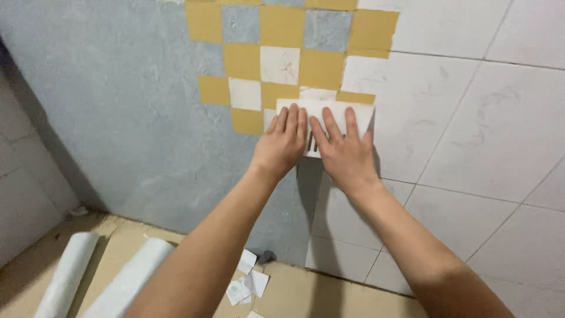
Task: Applying small square decorative stickers to a wall in a checkerboard pattern and smoothing them with a squeegee
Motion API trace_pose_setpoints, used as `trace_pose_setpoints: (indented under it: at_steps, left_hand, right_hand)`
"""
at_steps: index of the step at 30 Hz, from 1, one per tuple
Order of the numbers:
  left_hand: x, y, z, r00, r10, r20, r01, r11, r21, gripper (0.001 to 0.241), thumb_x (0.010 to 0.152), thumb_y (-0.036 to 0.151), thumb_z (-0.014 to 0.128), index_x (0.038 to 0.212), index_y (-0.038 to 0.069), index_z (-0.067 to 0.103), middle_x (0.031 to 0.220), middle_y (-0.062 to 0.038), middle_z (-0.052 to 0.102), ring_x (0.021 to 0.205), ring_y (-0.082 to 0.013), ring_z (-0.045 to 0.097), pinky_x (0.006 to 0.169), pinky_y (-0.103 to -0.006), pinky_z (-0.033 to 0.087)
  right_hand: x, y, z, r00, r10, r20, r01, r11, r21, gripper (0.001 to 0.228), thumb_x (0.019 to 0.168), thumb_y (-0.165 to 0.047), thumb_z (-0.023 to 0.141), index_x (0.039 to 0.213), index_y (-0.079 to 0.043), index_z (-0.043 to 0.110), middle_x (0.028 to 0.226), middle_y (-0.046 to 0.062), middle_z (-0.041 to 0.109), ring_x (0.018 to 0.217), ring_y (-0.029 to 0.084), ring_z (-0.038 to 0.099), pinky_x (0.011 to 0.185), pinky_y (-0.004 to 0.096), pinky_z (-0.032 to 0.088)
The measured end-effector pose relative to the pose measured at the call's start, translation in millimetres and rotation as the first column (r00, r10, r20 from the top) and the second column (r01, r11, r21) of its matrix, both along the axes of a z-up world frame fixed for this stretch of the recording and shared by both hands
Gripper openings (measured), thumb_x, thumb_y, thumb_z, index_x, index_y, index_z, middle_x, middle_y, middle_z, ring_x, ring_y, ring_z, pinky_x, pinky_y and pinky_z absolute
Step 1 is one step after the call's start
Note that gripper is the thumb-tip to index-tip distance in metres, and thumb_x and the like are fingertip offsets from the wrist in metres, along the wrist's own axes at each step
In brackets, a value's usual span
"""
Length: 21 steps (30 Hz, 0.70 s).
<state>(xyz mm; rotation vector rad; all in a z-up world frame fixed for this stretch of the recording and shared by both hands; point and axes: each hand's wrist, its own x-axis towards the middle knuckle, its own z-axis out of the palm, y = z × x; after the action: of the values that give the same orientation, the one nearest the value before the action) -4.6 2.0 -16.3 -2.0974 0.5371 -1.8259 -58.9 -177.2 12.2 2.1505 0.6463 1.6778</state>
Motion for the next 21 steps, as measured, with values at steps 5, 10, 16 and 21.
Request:
trace_pose_setpoints:
  at_steps: [5,10,16,21]
  left_hand:
    - [-16.8,2.5,22.0,0.995,-0.102,-0.006,0.102,0.995,-0.013,0.042,0.099,0.010,0.048,0.136,-0.005,0.060,0.129,-0.027,0.066,0.117,-0.0410,0.069,0.093,-0.0451,0.060]
    - [-15.4,21.9,-20.4,0.979,-0.043,-0.198,0.055,0.997,0.055,0.046,0.095,0.013,0.047,0.136,-0.004,0.059,0.128,-0.026,0.067,0.117,-0.0381,0.069,0.089,-0.0439,0.060]
    - [-42.8,27.2,26.9,0.986,-0.105,-0.131,0.108,0.994,0.016,0.046,0.094,0.010,0.047,0.136,0.000,0.061,0.131,-0.022,0.067,0.117,-0.0372,0.069,0.097,-0.0455,0.057]
    - [-18.9,12.4,28.9,0.973,-0.114,-0.200,0.102,0.992,-0.072,0.046,0.097,0.010,0.048,0.141,-0.001,0.058,0.136,-0.024,0.064,0.123,-0.0398,0.065,0.100,-0.0479,0.055]
  right_hand:
    - [3.9,1.5,3.2,0.990,-0.027,0.138,0.019,0.998,0.058,0.037,0.102,-0.023,0.052,0.135,-0.030,0.068,0.132,0.008,0.071,0.118,0.041,0.066,0.068,0.054,0.058]
    - [-32.3,24.4,-16.8,0.853,-0.196,-0.483,0.231,0.973,0.013,0.050,0.106,-0.017,0.038,0.154,-0.030,0.039,0.150,0.010,0.056,0.136,0.040,0.054,0.087,0.058,0.058]
    - [-55.0,27.7,19.1,0.966,-0.133,-0.223,0.151,0.986,0.065,0.046,0.102,-0.016,0.045,0.146,-0.028,0.052,0.139,0.009,0.066,0.128,0.041,0.060,0.076,0.057,0.059]
    - [-43.6,29.8,31.1,0.906,-0.197,-0.376,0.223,0.975,0.026,0.052,0.103,-0.012,0.046,0.153,-0.026,0.043,0.149,0.012,0.056,0.135,0.041,0.054,0.085,0.059,0.059]
